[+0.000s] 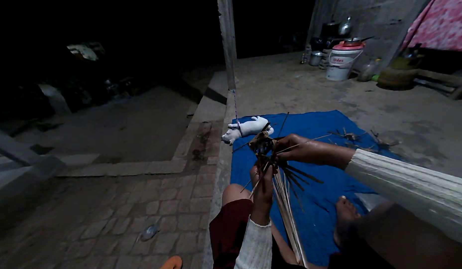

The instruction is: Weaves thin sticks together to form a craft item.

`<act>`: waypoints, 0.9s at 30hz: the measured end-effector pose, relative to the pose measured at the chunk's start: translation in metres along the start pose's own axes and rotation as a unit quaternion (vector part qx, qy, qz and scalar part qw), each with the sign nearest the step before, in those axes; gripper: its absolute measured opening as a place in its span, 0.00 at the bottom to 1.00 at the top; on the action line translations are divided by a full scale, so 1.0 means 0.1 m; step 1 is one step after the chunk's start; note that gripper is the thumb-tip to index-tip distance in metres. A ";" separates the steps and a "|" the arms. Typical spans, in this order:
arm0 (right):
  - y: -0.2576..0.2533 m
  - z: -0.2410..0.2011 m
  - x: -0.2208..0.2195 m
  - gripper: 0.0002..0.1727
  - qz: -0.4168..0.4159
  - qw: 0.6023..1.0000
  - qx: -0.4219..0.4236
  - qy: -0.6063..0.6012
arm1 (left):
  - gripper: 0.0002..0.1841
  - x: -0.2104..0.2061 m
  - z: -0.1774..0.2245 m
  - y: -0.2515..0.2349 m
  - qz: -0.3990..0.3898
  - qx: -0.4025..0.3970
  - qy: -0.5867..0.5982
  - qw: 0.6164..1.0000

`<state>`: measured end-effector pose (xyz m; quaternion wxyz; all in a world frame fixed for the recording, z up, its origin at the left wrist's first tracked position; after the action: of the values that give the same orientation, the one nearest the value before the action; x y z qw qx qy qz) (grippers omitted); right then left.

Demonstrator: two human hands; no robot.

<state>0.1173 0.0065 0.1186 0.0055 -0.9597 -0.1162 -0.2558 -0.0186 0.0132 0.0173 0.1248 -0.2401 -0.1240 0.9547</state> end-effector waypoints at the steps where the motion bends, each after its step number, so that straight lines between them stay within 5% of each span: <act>1: 0.01 -0.02 -0.01 0.05 -0.001 1.000 0.002 0.008 | 0.09 -0.01 0.01 0.00 0.004 0.000 -0.002 1.000; 14: 0.04 -0.05 -0.03 0.08 -0.022 0.996 -0.089 -0.022 | 0.15 0.00 0.01 -0.02 -0.001 0.050 0.067 0.996; 21: 0.01 0.00 -0.04 0.07 -0.030 0.999 -0.036 -0.024 | 0.10 0.04 -0.08 -0.01 -0.025 -0.061 0.031 0.997; 27: 0.01 0.00 -0.03 0.04 -0.021 0.999 -0.042 -0.026 | 0.10 -0.02 0.00 0.02 -0.008 0.001 0.020 1.000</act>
<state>0.1149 0.0052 0.1174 -0.0428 -0.9628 -0.1257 -0.2352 -0.0175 0.0109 0.0172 0.1348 -0.2576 -0.1223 0.9490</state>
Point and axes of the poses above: each hand's wrist, its own y-axis away from the middle knuckle, its own x-axis out of the back of the hand, z = x × y, the point moved 2 cm from there along -y, towards the middle knuckle
